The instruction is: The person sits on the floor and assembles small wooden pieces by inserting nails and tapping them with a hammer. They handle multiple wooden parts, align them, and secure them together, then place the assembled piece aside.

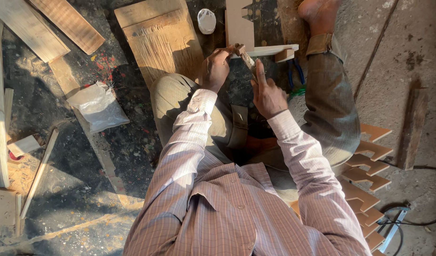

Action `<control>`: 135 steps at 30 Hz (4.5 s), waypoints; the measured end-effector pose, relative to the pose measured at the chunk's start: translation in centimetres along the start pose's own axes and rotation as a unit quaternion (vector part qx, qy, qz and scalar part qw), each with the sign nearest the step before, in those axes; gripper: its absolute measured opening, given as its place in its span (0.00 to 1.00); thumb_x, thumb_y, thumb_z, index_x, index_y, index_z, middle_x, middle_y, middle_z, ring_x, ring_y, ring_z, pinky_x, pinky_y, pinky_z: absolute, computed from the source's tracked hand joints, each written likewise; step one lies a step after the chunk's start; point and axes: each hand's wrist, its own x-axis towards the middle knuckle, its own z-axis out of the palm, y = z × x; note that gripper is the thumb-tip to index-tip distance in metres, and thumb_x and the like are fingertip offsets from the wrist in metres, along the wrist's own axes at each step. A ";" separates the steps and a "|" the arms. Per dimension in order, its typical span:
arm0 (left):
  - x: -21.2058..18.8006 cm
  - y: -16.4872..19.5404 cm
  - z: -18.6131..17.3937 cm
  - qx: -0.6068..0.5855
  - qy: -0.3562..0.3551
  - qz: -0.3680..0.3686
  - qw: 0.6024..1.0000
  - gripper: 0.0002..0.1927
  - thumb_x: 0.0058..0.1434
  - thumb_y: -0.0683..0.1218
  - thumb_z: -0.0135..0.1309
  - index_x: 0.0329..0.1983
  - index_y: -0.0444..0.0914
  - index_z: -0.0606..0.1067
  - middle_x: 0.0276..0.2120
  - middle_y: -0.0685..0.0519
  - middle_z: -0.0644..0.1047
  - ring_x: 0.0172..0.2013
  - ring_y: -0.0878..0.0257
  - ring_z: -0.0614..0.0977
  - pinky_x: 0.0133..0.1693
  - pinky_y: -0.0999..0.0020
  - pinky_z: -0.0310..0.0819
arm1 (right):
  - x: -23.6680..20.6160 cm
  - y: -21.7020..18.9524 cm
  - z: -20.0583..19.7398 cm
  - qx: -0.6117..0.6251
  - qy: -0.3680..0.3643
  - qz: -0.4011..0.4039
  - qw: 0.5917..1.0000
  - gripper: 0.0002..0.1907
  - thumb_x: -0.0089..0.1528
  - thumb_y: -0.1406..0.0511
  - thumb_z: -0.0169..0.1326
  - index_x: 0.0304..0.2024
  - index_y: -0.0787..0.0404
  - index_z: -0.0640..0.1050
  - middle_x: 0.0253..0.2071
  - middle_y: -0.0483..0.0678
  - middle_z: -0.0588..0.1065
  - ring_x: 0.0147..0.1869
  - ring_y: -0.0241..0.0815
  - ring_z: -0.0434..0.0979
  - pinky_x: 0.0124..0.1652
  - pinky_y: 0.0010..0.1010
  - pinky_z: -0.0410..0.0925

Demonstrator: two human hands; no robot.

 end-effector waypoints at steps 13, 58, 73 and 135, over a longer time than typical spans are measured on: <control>0.4 0.3 0.0 0.210 0.056 0.255 0.942 0.10 0.66 0.40 0.54 0.47 0.39 0.82 0.46 0.46 0.84 0.45 0.53 0.86 0.45 0.62 0.81 | 0.8 0.1 -0.6 0.016 0.068 -0.030 0.997 0.31 0.78 0.59 0.47 0.78 0.52 0.50 0.39 0.56 0.78 0.32 0.56 0.80 0.29 0.43 0.73; 5.5 3.5 -0.7 0.106 -0.038 0.108 0.988 0.21 0.67 0.46 0.60 0.58 0.31 0.71 0.39 0.45 0.83 0.40 0.59 0.85 0.40 0.65 0.81 | 11.2 3.1 2.7 0.261 0.140 0.020 0.955 0.48 0.66 0.55 0.69 0.79 0.49 0.54 0.74 0.54 0.67 0.74 0.56 0.72 0.64 0.43 0.71; 7.3 3.8 0.0 -0.030 -0.089 -0.008 0.996 0.23 0.64 0.43 0.62 0.61 0.32 0.76 0.37 0.51 0.84 0.37 0.69 0.82 0.41 0.71 0.79 | 12.4 3.0 2.3 0.313 0.155 0.025 0.937 0.52 0.61 0.58 0.74 0.78 0.48 0.55 0.71 0.54 0.70 0.68 0.48 0.79 0.61 0.41 0.73; -3.1 -9.5 -38.5 0.634 0.228 0.008 0.739 0.09 0.64 0.46 0.61 0.41 0.36 0.76 0.45 0.44 0.75 0.44 0.44 0.79 0.44 0.48 0.73 | 8.1 -3.6 10.8 0.381 0.119 0.015 0.917 0.46 0.72 0.53 0.68 0.81 0.55 0.55 0.51 0.47 0.78 0.56 0.39 0.81 0.55 0.37 0.80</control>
